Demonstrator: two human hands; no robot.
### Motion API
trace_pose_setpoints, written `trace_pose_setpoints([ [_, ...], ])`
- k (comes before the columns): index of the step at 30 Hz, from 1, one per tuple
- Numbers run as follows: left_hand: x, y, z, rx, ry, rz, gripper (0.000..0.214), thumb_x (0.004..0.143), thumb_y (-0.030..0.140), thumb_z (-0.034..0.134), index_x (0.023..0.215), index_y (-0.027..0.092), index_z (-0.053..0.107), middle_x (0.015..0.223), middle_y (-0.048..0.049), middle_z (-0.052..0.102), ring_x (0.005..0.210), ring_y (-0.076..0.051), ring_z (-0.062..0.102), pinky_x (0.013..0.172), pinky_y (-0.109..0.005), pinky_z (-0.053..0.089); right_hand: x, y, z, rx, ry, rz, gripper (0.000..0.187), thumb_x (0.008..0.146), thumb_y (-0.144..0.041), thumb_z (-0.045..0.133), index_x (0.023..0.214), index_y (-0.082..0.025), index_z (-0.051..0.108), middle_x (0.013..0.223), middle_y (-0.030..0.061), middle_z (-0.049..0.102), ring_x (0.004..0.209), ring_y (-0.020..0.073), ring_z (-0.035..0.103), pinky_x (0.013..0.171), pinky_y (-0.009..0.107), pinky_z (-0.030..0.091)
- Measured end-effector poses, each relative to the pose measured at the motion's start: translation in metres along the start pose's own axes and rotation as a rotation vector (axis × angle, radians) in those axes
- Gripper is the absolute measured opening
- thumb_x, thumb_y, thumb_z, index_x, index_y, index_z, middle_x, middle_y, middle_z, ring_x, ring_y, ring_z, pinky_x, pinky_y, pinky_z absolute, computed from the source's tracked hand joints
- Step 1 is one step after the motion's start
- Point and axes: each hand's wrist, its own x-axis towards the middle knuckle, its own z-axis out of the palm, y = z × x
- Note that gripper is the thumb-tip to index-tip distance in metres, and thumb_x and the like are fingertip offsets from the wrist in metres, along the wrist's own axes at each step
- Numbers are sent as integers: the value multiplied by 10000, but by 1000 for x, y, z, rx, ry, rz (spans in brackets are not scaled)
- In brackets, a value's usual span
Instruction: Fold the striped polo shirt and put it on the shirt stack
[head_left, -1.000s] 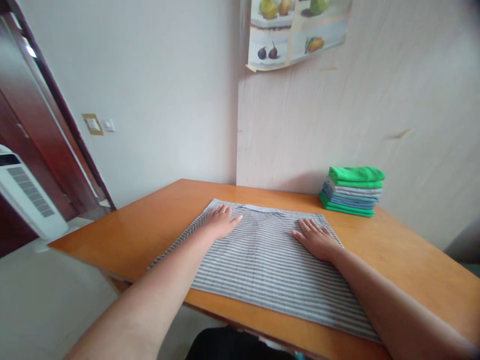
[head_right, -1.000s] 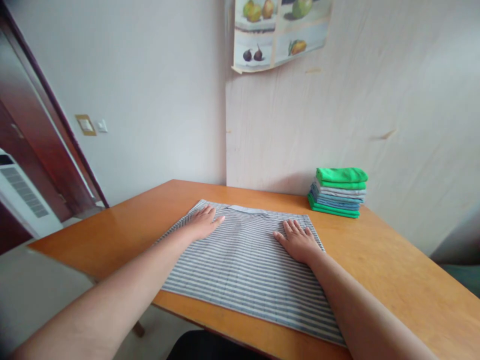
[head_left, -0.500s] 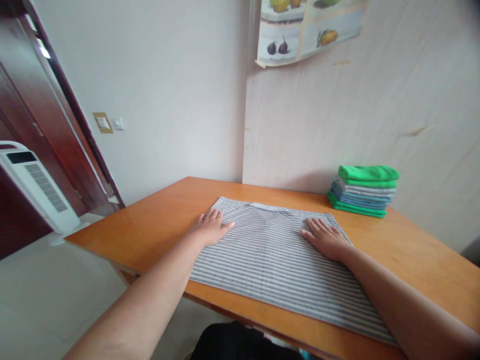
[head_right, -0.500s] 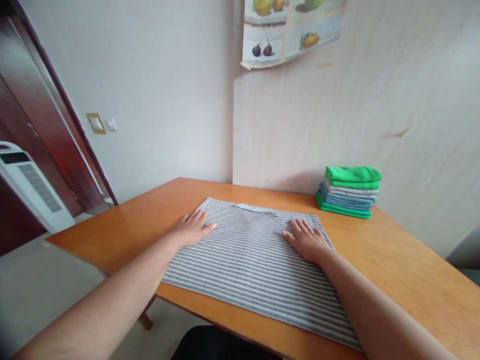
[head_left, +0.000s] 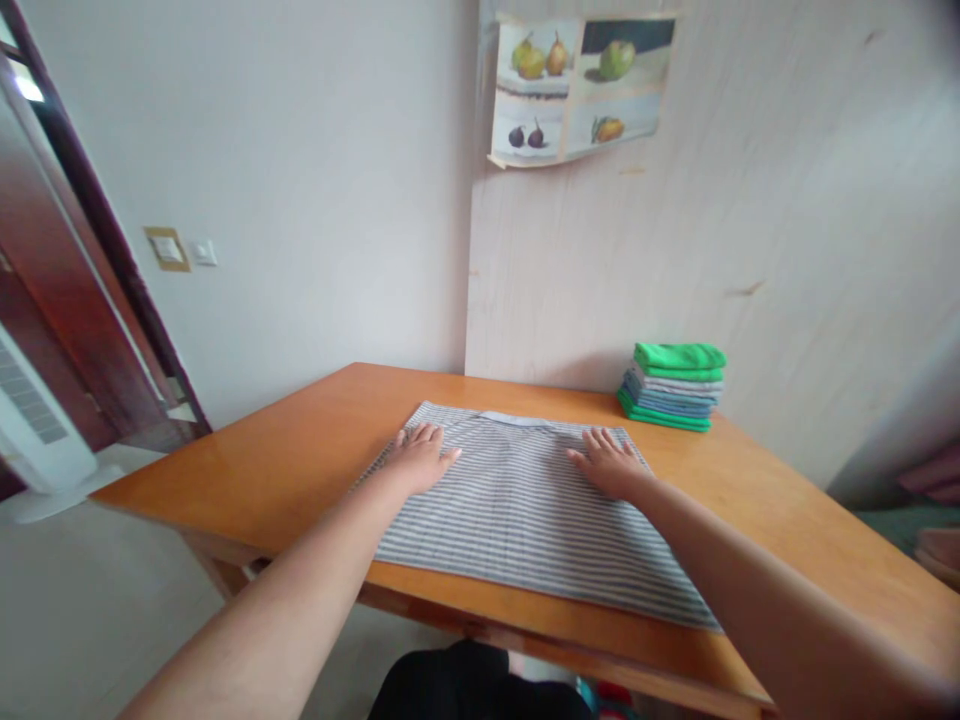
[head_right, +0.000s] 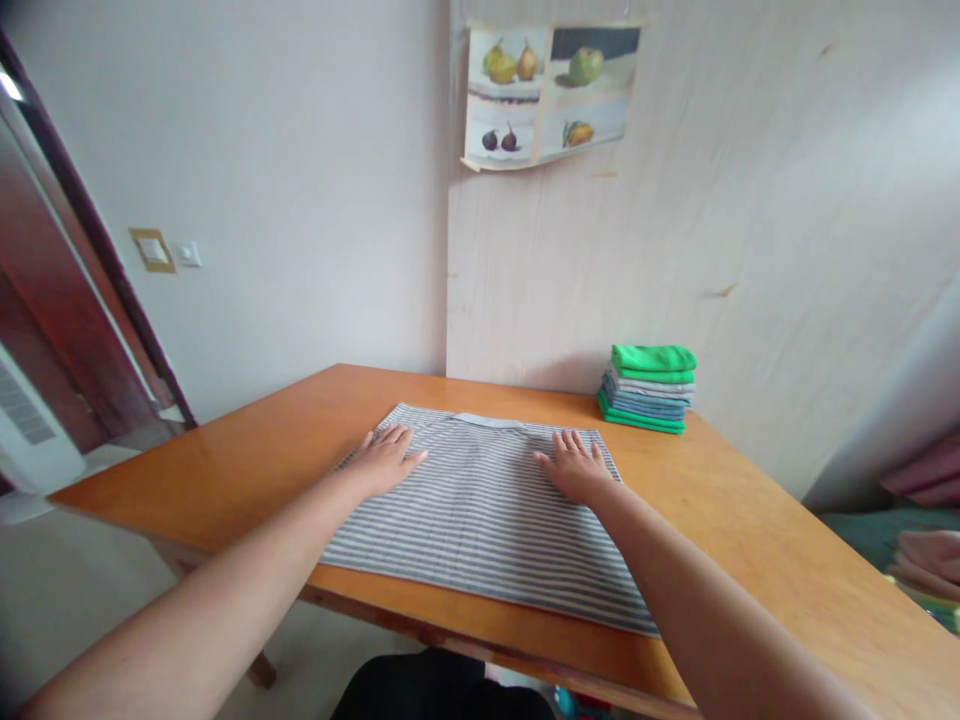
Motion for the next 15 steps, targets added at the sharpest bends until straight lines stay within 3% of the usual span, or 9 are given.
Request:
trace_pose_setpoints([
  [4,-10,46,-4,-77,-42,178,733,960,610,134,1544,183,251,1630,-100,176,1506,-276,115,1179,-566,106,-12,-42,-11,38,8,-115,720,991,-581,178,1546,-130,263,1620,139,205,1502,289,88,1183,507,147],
  [8,-22,82,2,-120,-93,300,690,964,606,111,1549,265,243,1640,-38,137,1511,-260,84,1185,-566,85,-32,-81,-8,108,-23,-238,700,1001,-559,155,1546,-136,275,1619,127,210,1501,290,99,1182,503,160],
  [15,-31,86,19,-103,-72,303,707,951,639,68,1551,306,239,1637,0,151,1511,-256,87,1181,-593,56,-45,-92,0,108,-32,-272,704,999,-551,143,1556,-136,255,1623,106,187,1496,292,132,1184,516,145],
])
